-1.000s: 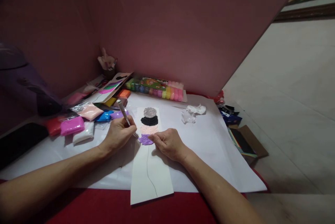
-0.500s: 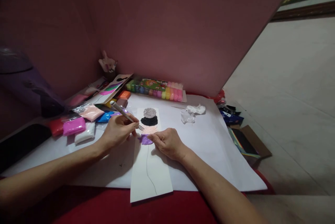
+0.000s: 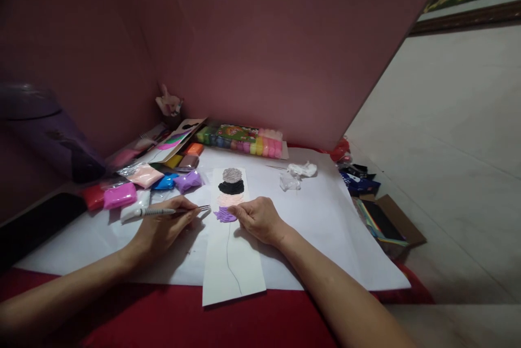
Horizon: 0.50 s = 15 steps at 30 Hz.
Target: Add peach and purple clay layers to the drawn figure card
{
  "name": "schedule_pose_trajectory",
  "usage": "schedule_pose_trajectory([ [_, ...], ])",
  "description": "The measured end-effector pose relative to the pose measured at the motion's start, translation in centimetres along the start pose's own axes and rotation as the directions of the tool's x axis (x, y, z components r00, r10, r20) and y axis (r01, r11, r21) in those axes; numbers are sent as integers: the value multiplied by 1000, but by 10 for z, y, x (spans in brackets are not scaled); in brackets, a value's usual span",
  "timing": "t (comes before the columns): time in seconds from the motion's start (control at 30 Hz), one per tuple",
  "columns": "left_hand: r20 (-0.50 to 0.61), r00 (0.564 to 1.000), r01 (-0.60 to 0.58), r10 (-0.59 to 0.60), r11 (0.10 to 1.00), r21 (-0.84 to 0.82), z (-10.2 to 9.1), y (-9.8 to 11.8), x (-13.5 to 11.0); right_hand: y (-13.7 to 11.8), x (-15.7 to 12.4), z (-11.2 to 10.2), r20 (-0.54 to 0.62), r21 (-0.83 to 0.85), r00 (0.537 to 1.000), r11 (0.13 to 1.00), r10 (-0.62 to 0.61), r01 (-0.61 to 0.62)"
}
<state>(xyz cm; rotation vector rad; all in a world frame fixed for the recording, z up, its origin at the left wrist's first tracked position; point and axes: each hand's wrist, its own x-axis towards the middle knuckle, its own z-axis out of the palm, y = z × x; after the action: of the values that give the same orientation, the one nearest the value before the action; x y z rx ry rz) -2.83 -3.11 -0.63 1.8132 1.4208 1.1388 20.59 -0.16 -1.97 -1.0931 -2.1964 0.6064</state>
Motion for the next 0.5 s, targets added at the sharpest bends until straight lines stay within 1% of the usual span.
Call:
schedule_pose_trajectory([
  [0.17, 2, 993, -115, 115, 989, 89, 2, -3, -1, 1, 0, 0, -4, -10, 1000, 1000, 2, -2],
  [0.23, 7, 991, -133, 133, 984, 119, 3, -3, -2, 1, 0, 1, -9, -16, 1000, 1000, 1, -1],
  [0.37, 35, 987, -161, 158, 981, 112, 2, -1, -4, 2, 0, 1, -6, -22, 1000, 1000, -1, 1],
  [0.5, -9, 982, -185, 187, 975, 120, 2, -2, -4, 2, 0, 1, -10, -17, 1000, 1000, 6, -6],
])
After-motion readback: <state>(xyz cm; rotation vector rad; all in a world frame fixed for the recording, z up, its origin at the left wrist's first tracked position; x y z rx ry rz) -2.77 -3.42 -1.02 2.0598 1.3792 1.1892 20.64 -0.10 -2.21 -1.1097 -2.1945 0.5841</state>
